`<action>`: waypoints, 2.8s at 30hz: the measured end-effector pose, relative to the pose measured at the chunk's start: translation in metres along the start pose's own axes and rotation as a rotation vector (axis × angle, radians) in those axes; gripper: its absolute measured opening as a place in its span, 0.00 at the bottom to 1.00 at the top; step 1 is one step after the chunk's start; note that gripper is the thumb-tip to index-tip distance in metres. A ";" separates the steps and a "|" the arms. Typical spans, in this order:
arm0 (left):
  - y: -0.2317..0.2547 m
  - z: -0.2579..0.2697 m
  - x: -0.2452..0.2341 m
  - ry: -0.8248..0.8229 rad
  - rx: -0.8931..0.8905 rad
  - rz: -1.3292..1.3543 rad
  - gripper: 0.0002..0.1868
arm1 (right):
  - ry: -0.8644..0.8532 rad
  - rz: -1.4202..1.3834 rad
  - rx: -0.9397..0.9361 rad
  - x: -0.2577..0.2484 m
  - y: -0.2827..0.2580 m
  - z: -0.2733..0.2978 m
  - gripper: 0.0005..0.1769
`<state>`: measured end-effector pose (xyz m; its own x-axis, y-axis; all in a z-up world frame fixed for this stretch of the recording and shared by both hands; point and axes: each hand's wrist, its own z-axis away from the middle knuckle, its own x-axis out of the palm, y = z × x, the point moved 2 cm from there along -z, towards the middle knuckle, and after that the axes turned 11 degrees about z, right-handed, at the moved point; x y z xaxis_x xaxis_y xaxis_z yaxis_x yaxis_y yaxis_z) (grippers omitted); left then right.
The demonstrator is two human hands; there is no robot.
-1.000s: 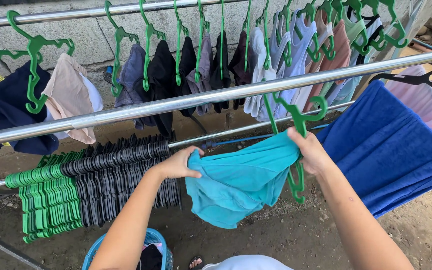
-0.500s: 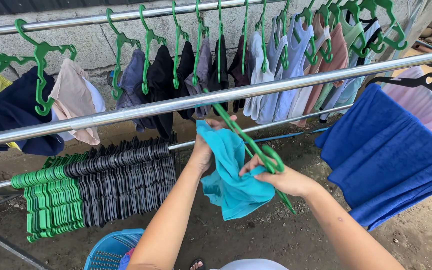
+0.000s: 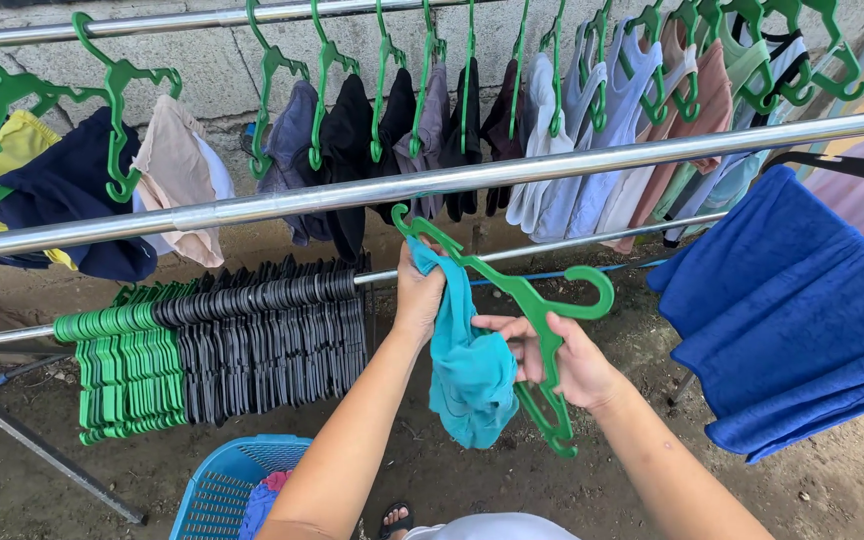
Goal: Hanging washed clothes on a drying rack outside.
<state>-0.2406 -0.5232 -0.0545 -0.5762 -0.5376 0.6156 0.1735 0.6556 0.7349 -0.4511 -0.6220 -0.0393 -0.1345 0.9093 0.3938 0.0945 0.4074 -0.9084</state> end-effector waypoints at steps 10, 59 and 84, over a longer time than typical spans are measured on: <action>0.031 0.003 -0.031 -0.015 -0.052 0.327 0.12 | 0.021 -0.349 0.062 -0.015 0.032 -0.001 0.36; 0.000 -0.013 -0.100 -0.188 -0.246 -0.200 0.20 | -0.012 0.839 -0.036 -0.022 -0.065 0.020 0.21; -0.012 -0.092 -0.004 -0.157 -0.154 -0.027 0.07 | -0.091 1.169 -0.094 0.021 -0.123 0.085 0.20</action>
<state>-0.1668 -0.5775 -0.0401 -0.6973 -0.4570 0.5522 0.2690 0.5472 0.7926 -0.5498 -0.6602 0.0692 0.0131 0.7264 -0.6872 0.2791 -0.6626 -0.6950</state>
